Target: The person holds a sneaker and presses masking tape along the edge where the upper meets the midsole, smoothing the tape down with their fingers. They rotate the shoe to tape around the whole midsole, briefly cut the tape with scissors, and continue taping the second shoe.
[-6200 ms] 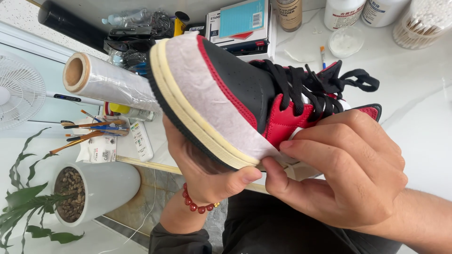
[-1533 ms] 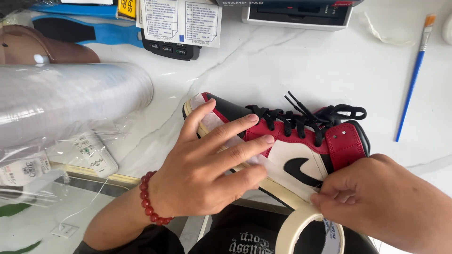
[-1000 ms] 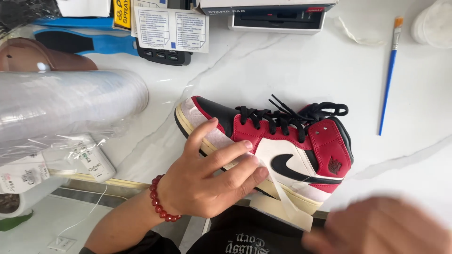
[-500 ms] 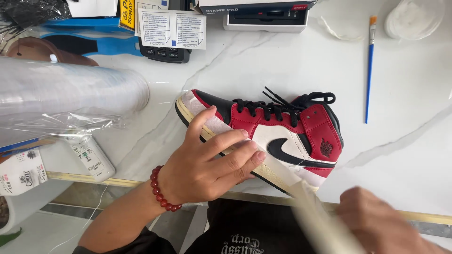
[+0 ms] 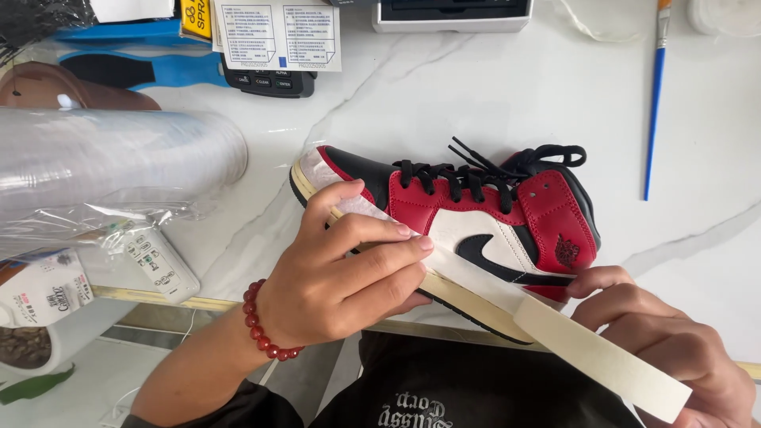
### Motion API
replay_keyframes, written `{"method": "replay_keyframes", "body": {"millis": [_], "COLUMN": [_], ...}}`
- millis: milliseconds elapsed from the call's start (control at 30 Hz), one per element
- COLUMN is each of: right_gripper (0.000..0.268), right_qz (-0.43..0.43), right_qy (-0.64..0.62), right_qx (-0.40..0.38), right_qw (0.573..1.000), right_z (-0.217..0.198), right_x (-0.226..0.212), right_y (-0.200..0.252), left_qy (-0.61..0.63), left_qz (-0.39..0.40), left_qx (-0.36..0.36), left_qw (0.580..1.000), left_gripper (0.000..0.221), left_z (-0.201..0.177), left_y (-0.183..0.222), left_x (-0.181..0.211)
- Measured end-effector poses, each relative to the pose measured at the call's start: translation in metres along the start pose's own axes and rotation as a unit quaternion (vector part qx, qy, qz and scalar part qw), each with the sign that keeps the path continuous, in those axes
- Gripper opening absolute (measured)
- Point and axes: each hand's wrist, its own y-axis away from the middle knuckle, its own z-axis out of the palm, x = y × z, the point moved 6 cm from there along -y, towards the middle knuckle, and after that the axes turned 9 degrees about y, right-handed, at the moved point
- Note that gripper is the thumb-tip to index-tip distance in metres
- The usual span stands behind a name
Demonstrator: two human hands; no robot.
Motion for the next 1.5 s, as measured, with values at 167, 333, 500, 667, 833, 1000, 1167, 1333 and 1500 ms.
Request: {"method": "replay_keyframes", "body": {"millis": [167, 333, 500, 667, 833, 1000, 1167, 1333, 1500], "right_gripper": [0.023, 0.022, 0.033, 0.037, 0.038, 0.041, 0.022, 0.022, 0.024], "right_qz": [-0.013, -0.037, -0.095, -0.098, -0.078, -0.128, -0.106, -0.081, -0.036], "right_qy": [-0.038, -0.127, 0.009, 0.052, 0.084, 0.01, -0.051, -0.061, -0.027], "right_qx": [-0.023, 0.004, -0.086, -0.087, -0.013, -0.042, -0.04, -0.015, -0.045], "right_qw": [0.999, 0.991, 0.992, 0.99, 0.993, 0.991, 0.992, 0.995, 0.998], "right_z": [0.001, 0.0, 0.001, 0.006, 0.001, -0.006, -0.005, -0.005, -0.003], "right_x": [0.003, 0.008, 0.007, 0.007, 0.03, 0.035, 0.033, 0.039, 0.037], "right_y": [-0.011, -0.016, 0.002, -0.007, 0.012, 0.002, -0.002, 0.009, 0.014], "left_qy": [0.021, 0.015, 0.042, 0.035, 0.029, 0.041, 0.084, 0.078, 0.015], "left_qz": [-0.036, -0.056, -0.085, -0.081, -0.086, -0.111, -0.157, -0.151, -0.114], "left_qx": [-0.023, -0.039, -0.044, -0.05, -0.07, -0.081, -0.072, -0.085, -0.1], "left_qw": [0.999, 0.998, 0.995, 0.995, 0.993, 0.99, 0.981, 0.982, 0.988], "left_gripper": [0.026, 0.033, 0.038, 0.038, 0.04, 0.04, 0.044, 0.044, 0.027], "left_z": [-0.002, 0.001, 0.002, 0.001, 0.003, 0.002, 0.004, 0.002, 0.001], "left_y": [-0.004, -0.005, -0.002, -0.005, -0.009, -0.015, -0.015, -0.017, -0.032], "left_x": [-0.002, -0.005, -0.008, -0.006, -0.003, -0.003, -0.008, -0.006, 0.002]}}
